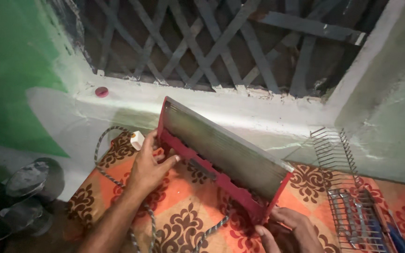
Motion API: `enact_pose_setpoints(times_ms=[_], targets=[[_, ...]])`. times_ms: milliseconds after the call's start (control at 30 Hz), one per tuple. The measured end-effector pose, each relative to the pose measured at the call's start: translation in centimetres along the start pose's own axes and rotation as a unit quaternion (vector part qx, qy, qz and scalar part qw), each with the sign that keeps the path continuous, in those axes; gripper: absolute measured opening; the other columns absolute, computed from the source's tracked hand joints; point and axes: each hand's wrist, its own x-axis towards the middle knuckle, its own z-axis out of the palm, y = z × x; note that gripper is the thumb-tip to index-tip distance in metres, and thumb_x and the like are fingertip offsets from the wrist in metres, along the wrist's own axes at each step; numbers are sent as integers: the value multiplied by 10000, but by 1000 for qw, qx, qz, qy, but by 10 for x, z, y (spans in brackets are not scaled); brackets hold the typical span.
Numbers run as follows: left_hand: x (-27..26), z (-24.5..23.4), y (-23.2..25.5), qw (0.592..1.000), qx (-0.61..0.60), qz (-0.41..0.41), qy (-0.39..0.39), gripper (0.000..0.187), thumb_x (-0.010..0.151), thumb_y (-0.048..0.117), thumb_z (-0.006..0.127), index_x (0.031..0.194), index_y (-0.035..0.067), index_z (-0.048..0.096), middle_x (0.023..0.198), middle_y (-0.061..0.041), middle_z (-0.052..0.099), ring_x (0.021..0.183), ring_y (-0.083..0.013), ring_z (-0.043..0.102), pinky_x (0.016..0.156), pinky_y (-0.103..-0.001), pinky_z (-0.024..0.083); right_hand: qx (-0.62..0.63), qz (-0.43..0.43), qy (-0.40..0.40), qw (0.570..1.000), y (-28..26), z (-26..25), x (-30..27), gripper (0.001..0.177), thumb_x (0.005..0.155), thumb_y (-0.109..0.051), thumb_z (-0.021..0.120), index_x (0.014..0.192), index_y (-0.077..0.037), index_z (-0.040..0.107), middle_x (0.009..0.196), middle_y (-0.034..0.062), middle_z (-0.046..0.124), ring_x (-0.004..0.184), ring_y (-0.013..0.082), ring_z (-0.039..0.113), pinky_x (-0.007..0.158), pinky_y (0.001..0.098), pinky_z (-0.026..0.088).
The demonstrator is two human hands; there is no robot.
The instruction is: The person uses a screwdriver to remove screws from the side of a red electric heater placed on a patterned table. The person removes the screws and sets them aside, then repositions the heater.
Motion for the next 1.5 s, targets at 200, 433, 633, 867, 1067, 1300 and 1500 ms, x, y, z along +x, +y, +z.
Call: enact_pose_setpoints(times_ms=[200, 433, 633, 867, 1067, 1300, 1500], targets=[[2, 2, -6, 998, 23, 49, 18, 796, 798, 142, 817, 1464, 101, 383, 1377, -148, 599, 1183, -281, 684, 944, -393, 604, -118, -49, 32, 991, 20, 3, -4, 277, 725, -2, 856, 940, 11, 681, 968, 154, 690, 845, 197, 732, 797, 318, 593], [2, 4, -4, 999, -24, 44, 5, 799, 796, 177, 807, 1464, 99, 376, 1373, -145, 592, 1155, -258, 719, 923, -382, 605, -32, 10, -6, 999, 2, -2, 9, 333, 736, -79, 837, 950, 14, 599, 1105, 217, 661, 922, 230, 773, 769, 315, 659], [-2, 0, -3, 999, 29, 30, 10, 823, 793, 177, 829, 1476, 106, 376, 1383, -136, 584, 1184, -283, 681, 939, -389, 615, -95, -54, -78, 991, -11, -10, 25, 277, 674, -82, 885, 879, -35, 705, 1094, 206, 699, 924, 228, 773, 792, 346, 633], [-3, -8, 7, 995, 44, 87, -8, 794, 796, 168, 833, 1451, 90, 392, 1336, -137, 633, 1190, -238, 691, 922, -351, 629, -131, -34, -47, 990, -12, -13, 22, 335, 594, -128, 927, 845, -82, 710, 1118, 194, 686, 950, 239, 759, 737, 333, 663], [-6, -7, 11, 1000, -5, 21, -19, 792, 810, 177, 796, 1473, 112, 368, 1306, -130, 665, 1093, -212, 749, 880, -309, 651, -116, 13, -54, 992, -24, -11, 28, 307, 629, -82, 895, 854, -46, 690, 1164, 212, 658, 940, 239, 771, 728, 331, 640], [-3, -6, -2, 995, -11, 99, -22, 817, 820, 163, 819, 1486, 58, 357, 1364, -157, 600, 1177, -240, 683, 909, -351, 613, -106, -27, -49, 993, -35, -10, 27, 298, 676, -36, 869, 929, -11, 713, 1137, 220, 671, 1014, 248, 747, 736, 328, 625], [-3, -6, 5, 998, 17, 65, -19, 833, 823, 182, 803, 1500, 74, 331, 1372, -161, 578, 1180, -238, 684, 903, -354, 629, -66, 7, -61, 996, -42, -9, 29, 278, 703, -15, 837, 950, 0, 712, 1198, 240, 640, 1094, 259, 732, 788, 335, 621]])
